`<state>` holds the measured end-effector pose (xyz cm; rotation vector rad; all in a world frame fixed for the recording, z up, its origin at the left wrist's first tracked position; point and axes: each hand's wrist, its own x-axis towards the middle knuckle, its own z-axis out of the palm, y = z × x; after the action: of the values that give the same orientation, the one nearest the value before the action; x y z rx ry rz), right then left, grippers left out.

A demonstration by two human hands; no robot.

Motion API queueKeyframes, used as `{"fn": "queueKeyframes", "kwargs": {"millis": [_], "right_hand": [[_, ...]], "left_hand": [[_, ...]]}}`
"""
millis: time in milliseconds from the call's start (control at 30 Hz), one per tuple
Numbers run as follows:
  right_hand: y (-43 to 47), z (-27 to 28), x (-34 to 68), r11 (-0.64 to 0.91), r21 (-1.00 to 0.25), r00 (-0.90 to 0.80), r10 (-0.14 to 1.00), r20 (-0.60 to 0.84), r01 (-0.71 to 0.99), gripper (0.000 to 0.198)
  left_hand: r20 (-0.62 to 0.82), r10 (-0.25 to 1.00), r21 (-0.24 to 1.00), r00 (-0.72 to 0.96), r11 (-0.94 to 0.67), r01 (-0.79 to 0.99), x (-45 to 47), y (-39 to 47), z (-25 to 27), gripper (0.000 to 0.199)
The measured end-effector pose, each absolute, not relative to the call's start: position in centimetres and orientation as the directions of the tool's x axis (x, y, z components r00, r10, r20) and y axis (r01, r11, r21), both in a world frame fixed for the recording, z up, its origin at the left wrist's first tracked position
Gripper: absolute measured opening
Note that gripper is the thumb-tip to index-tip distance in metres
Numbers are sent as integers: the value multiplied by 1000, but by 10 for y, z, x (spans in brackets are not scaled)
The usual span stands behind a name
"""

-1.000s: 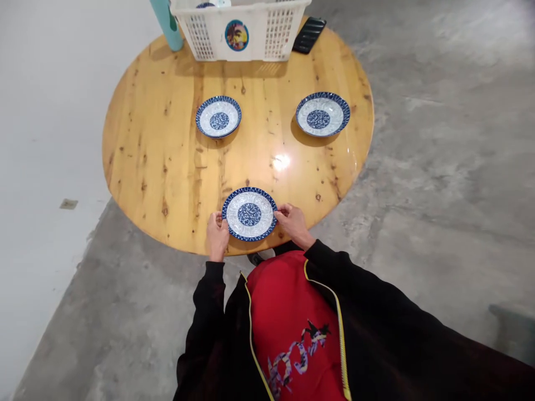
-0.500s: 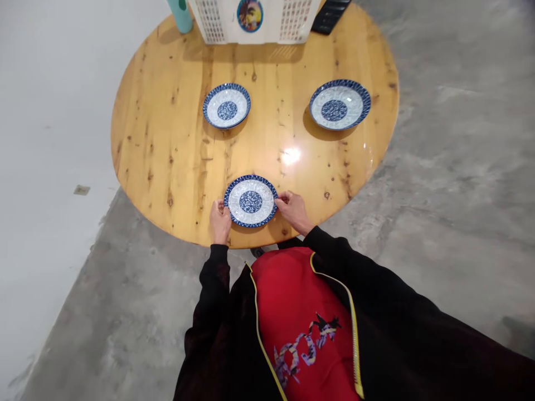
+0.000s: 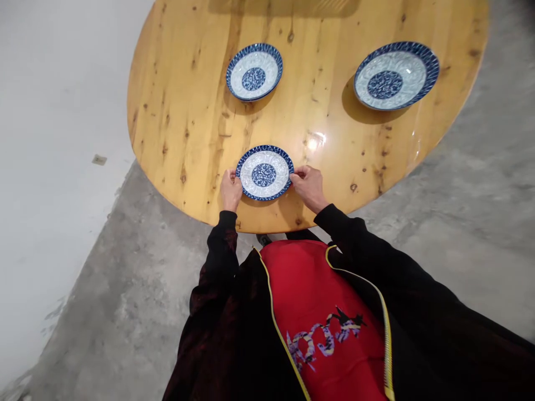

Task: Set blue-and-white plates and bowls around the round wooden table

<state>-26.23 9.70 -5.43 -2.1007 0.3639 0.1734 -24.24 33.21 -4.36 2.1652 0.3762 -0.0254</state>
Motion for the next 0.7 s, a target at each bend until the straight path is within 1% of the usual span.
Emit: {"fn": "queueKeyframes", "kwargs": {"millis": [67, 167, 333, 433, 533, 600, 700], "right_hand": [[98, -54, -262, -440, -823, 932, -214, -293, -360, 11], [100, -54, -263, -380, -839, 919, -217, -328, -389, 10], [103, -52, -265, -362, -856, 924, -242, -295, -368, 9], [108, -47, -267, -346, -873, 933, -234, -275, -344, 11], [113, -44, -271, -209, -908, 925, -200, -323, -363, 18], [113, -44, -276, -116, -919, 916, -196, -351, -377, 20], [109, -44, -287, -61, -918, 903, -215, -372, -393, 19]], "left_hand": [[-157, 249, 789, 956, -550, 273, -241, 334, -42, 21], [-148, 229, 803, 962, -540, 252, -242, 336, -43, 23], [-143, 172, 870, 975, -448, 206, -254, 339, -43, 16], [-143, 195, 896, 970, -391, 211, -263, 342, -43, 15], [-207, 237, 904, 949, -325, 278, -268, 346, -46, 22], [-249, 267, 903, 931, -283, 323, -273, 349, -48, 25], [-281, 293, 905, 914, -235, 354, -285, 354, -50, 25]]}}
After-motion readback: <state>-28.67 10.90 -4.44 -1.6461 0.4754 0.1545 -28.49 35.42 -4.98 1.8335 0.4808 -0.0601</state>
